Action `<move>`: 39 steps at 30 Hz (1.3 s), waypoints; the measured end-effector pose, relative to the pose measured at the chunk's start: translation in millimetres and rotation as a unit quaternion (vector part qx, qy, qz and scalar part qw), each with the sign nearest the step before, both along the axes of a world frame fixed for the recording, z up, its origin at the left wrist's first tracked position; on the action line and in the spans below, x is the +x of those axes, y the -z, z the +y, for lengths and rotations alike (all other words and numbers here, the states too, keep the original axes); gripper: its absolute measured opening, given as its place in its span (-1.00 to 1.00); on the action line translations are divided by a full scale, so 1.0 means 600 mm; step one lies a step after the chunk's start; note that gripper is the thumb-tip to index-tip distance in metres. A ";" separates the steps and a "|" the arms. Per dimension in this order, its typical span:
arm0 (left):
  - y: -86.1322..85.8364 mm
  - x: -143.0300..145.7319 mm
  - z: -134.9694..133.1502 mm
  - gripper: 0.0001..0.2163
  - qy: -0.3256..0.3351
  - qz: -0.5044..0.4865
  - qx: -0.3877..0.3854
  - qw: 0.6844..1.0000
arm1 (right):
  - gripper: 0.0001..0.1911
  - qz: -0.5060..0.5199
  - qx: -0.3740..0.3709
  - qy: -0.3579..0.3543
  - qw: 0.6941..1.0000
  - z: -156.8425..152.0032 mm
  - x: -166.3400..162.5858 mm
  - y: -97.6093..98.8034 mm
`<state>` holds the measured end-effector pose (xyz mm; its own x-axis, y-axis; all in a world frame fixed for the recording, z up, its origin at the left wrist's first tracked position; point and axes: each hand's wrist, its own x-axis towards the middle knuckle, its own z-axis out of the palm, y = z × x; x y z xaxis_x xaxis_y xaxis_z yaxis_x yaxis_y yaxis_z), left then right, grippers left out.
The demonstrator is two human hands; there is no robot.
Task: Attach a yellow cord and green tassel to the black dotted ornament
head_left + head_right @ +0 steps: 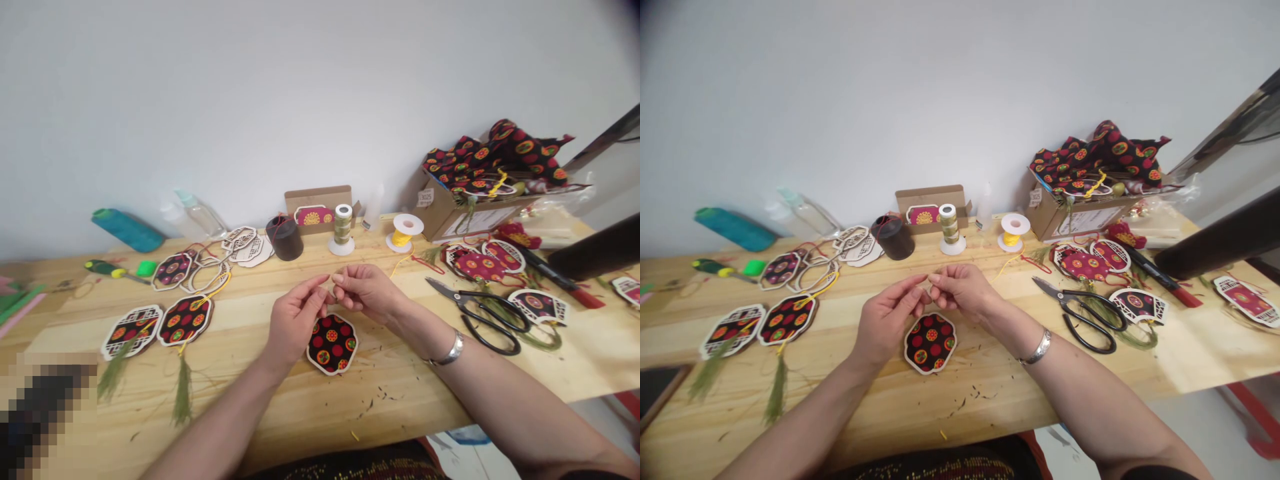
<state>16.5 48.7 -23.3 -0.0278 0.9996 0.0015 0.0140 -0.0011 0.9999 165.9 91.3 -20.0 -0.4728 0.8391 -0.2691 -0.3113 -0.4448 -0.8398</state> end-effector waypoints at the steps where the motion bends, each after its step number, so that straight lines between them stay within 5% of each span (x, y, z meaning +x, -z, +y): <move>1: 0.002 0.000 0.000 -0.76 -0.001 0.007 0.003 1.000 | -0.68 -0.004 0.001 0.000 1.000 -0.001 -0.001 -0.001; 30: 0.007 0.003 -0.002 -0.71 -0.001 0.076 0.037 0.996 | -0.70 -0.012 0.001 -0.009 1.000 -0.005 -0.008 0.002; 39: 0.008 0.000 0.003 -0.70 0.003 0.078 0.029 0.996 | -0.83 -0.106 0.080 0.030 0.991 -0.003 0.008 -0.017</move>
<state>16.5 50.3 -27.9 -0.0171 0.9978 0.0634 0.1699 -0.0596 0.9837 170.5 89.6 -9.6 -0.3676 0.9037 -0.2194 -0.1416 -0.2875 -0.9472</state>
